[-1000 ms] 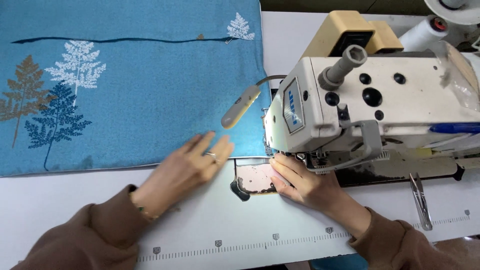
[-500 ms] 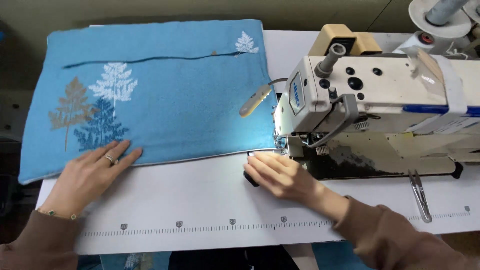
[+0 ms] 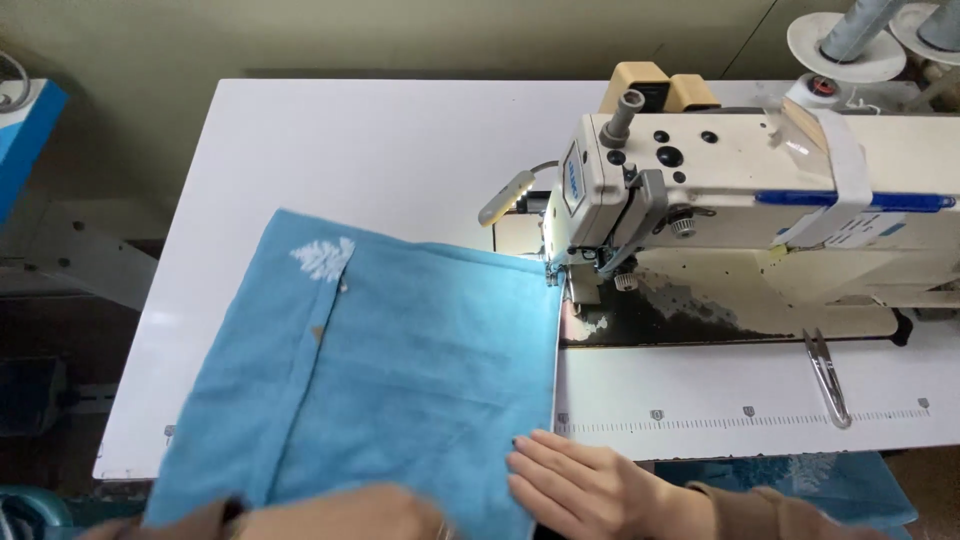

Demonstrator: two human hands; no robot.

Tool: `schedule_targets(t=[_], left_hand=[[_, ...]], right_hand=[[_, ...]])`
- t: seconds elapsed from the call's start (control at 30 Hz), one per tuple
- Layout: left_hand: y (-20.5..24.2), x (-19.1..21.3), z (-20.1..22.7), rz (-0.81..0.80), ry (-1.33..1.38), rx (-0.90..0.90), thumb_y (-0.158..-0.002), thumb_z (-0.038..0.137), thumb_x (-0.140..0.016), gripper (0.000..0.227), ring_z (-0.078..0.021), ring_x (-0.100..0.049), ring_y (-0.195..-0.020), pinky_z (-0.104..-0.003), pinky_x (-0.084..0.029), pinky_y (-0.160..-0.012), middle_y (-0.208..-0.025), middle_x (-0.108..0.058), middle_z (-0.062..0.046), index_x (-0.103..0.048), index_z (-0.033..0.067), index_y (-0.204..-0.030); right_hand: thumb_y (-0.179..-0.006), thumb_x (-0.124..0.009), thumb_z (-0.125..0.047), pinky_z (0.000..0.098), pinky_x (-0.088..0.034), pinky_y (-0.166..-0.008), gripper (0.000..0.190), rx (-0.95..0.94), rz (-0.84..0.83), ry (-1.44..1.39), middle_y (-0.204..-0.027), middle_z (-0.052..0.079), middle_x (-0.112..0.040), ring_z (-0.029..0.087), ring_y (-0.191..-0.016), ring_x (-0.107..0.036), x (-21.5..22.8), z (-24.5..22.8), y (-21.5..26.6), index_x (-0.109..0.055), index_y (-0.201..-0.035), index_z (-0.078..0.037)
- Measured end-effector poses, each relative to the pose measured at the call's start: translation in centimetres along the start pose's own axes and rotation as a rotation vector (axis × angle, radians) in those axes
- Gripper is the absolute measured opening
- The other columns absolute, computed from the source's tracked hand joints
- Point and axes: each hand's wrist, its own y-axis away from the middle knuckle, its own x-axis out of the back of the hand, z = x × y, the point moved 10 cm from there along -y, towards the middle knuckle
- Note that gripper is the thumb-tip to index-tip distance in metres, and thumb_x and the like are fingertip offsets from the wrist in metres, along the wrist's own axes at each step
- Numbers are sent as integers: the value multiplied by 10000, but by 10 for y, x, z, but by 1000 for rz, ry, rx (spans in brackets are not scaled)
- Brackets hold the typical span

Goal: Sewing the edges of blue patterned cushion covers using an industrial sewing machine in a factory setting.

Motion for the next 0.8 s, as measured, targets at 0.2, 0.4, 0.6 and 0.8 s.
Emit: schedule_targets(t=[0.2,0.4,0.6,0.8], left_hand=[[-142,63,-88,622,-191,-189,-1027,400,-566,485,-360,-510,-1384,-485,-409,-1143,-1428,-613,-153,-628,31,-1336],[-164,71,-107,608,-520,-213,-1009,507,-541,562,-280,-498,-1393,-480,-338,-1170,-1520,-552,-18,-571,179,-1464],[-177,74,-141,552,-349,-140,-991,560,-494,547,-342,-481,-1395,-534,-323,-1185,-1424,-487,-78,-582,271,-1447],[-178,108,-161,785,-320,-238,-858,256,-725,264,-319,-646,-1101,-455,-514,-915,-1194,-617,-42,-741,238,-1120]], right_hand=[[-1063,-624,-151,502,-573,-1049,249,-288,-152,-272,-1283,181,-730,358,-1204,-718,-12,-13,103,-716,-1225,14],[-1172,-347,-118,421,-258,-1214,520,-284,-817,-521,-1730,94,-238,240,-1562,-241,-146,-42,289,-194,-1663,-43],[-1097,-436,-91,386,-400,-1157,474,-304,-546,-313,-1649,93,-388,242,-1466,-402,-138,-22,258,-375,-1566,-61],[-1007,-542,-55,347,-571,-1087,444,-289,-222,-58,-1551,95,-568,248,-1349,-594,-87,-14,182,-592,-1448,-78]])
